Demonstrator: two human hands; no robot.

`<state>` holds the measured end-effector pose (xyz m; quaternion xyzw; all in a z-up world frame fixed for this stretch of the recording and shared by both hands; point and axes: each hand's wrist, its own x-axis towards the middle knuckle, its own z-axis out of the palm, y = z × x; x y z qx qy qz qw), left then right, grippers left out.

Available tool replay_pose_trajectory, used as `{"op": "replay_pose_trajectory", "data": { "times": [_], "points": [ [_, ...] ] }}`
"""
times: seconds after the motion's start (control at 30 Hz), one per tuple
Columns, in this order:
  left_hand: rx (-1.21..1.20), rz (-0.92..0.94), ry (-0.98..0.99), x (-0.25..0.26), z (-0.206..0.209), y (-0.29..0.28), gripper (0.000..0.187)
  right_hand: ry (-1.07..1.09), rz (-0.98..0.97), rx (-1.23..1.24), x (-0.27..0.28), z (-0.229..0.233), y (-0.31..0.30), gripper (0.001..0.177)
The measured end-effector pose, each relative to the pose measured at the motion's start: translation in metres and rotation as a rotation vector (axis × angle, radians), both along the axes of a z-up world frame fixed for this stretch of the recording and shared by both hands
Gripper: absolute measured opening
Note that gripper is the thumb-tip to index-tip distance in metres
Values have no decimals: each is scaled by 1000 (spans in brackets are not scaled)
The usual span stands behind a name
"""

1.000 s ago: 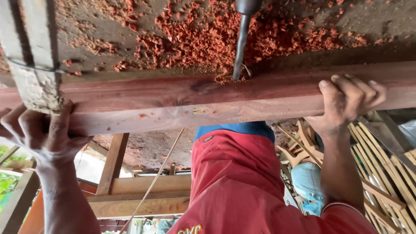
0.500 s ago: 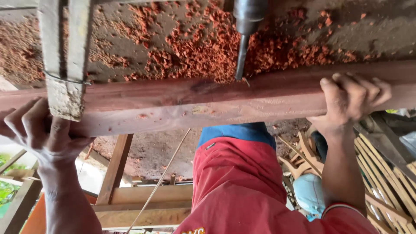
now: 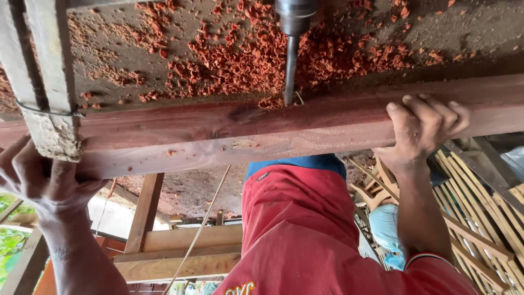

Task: The person uses a drill press to bore holes into a long wooden plank. They position the plank under the drill bit, operate the machine to create holes, and periodically adjust the plank's position to drill at different locations.

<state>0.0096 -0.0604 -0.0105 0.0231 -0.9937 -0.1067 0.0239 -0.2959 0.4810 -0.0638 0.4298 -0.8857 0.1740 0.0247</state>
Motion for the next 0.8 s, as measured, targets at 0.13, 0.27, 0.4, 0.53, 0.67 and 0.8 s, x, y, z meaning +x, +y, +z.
{"op": "replay_pose_trajectory", "data": {
  "times": [0.13,0.27,0.4,0.53,0.67,0.8],
  "points": [
    [56,-21,-46,4,-6,-10,28,-6,-26,-11,4,10,-21,35],
    [121,-48,-40,5,-12,-16,31,0,-46,0,6,10,-24,62],
    [106,-66,-57,-5,-7,-20,60,-34,-68,54,17,18,-28,34],
    [242,-80,-82,7,-12,-21,63,-19,-74,35,23,9,-20,56],
    [223,-48,-109,18,-16,-22,43,13,-89,-50,24,-12,-5,35],
    [321,-49,-123,39,-26,-28,68,-33,-76,44,13,4,-19,55]
  ]
}}
